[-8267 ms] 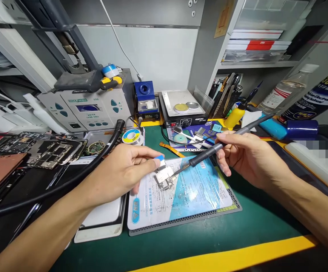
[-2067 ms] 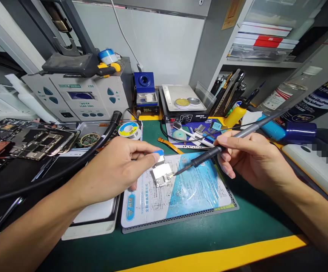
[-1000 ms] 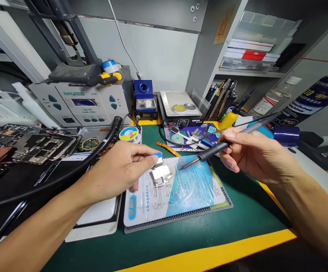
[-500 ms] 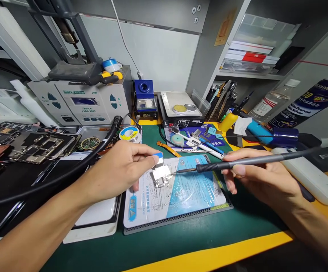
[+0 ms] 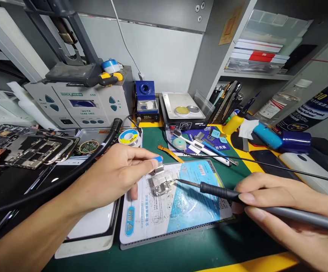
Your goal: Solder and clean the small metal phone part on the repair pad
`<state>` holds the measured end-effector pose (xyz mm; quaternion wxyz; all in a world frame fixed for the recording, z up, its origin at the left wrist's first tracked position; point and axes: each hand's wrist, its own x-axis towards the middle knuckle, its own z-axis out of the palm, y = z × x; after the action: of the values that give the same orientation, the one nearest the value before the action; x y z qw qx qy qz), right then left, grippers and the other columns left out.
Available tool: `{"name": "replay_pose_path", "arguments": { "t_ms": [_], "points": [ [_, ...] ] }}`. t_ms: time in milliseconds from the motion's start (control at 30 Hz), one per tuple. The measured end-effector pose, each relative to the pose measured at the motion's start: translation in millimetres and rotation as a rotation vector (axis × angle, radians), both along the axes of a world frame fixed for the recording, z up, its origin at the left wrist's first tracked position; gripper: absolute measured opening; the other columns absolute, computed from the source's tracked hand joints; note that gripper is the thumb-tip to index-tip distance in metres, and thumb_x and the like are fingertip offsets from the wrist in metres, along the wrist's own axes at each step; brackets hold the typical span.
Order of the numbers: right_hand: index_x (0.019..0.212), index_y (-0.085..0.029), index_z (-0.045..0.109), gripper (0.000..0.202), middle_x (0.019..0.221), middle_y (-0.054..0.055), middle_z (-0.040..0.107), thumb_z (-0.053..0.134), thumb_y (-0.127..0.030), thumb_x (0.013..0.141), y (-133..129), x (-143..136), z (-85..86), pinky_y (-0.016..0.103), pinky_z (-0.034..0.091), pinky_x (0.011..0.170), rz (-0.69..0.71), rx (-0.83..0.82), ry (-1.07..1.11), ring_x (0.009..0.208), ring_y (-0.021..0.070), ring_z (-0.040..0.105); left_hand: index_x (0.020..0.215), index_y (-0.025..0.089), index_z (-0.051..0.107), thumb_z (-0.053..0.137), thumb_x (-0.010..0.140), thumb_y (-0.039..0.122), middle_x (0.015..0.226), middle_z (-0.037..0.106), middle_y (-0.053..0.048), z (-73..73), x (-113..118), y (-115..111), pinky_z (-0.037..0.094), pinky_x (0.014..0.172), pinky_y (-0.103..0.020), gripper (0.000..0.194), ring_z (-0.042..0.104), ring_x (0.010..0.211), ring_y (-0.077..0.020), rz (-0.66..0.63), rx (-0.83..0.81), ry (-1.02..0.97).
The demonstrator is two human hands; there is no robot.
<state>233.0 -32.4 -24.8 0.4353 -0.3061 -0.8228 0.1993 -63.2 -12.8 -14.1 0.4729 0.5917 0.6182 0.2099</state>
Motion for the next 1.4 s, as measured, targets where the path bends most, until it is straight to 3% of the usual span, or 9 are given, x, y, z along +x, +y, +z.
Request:
{"name": "replay_pose_path", "arguments": {
  "t_ms": [133,400,600,833,1400],
  "points": [
    [0.096,-0.031,0.077,0.038,0.075,0.0,0.075,0.064,-0.002,0.075,-2.1,1.5,-2.8,0.018,0.059,0.052,-0.01,0.015,-0.021,0.06,0.0136,0.071,0.118,0.019,0.074,0.061,0.088,0.058,0.046,0.061,0.004,-3.0,-2.3,2.1,0.048,0.066,-0.032,0.051,0.063,0.051,-0.0174,0.0,0.014,-0.011],
    [0.093,-0.034,0.078,0.036,0.072,0.0,0.076,0.066,-0.006,0.074,-3.9,-3.6,0.4,0.019,0.057,0.049,-0.061,0.011,-0.01,0.057,0.0151,0.071,0.111,0.019,0.076,0.067,0.085,0.053,0.047,0.057,0.005,-6.8,-4.6,0.9,0.044,0.056,-0.028,0.044,0.062,0.047,-0.0158,0.043,-0.002,-0.138],
    [0.101,-0.036,0.078,0.04,0.077,0.003,0.077,0.067,-0.007,0.075,-3.7,5.1,-10.2,0.024,0.059,0.051,-0.03,-0.013,0.019,0.062,0.019,0.072,0.085,0.02,0.075,0.067,0.086,0.047,0.054,0.049,0.006,-7.3,-3.0,2.4,0.046,0.055,-0.027,0.029,0.062,0.045,-0.0147,0.045,-0.016,-0.224],
    [0.106,-0.036,0.077,0.043,0.08,0.004,0.077,0.066,-0.007,0.076,-5.0,11.3,-17.0,0.027,0.059,0.052,-0.015,-0.018,0.008,0.064,0.0201,0.072,0.063,0.02,0.062,0.066,0.087,0.048,0.055,0.049,0.005,-5.4,-2.9,1.8,0.05,0.061,-0.028,0.037,0.064,0.048,-0.0156,0.046,-0.02,-0.204],
    [0.101,-0.036,0.079,0.041,0.077,0.004,0.076,0.067,-0.008,0.074,-5.8,7.0,-17.0,0.028,0.056,0.047,-0.027,-0.039,0.051,0.058,0.0214,0.071,0.091,0.02,0.074,0.066,0.087,0.05,0.055,0.049,0.006,-2.1,-2.5,-0.1,0.05,0.06,-0.03,0.031,0.064,0.049,-0.0168,0.045,-0.033,-0.189]
  ]
}}
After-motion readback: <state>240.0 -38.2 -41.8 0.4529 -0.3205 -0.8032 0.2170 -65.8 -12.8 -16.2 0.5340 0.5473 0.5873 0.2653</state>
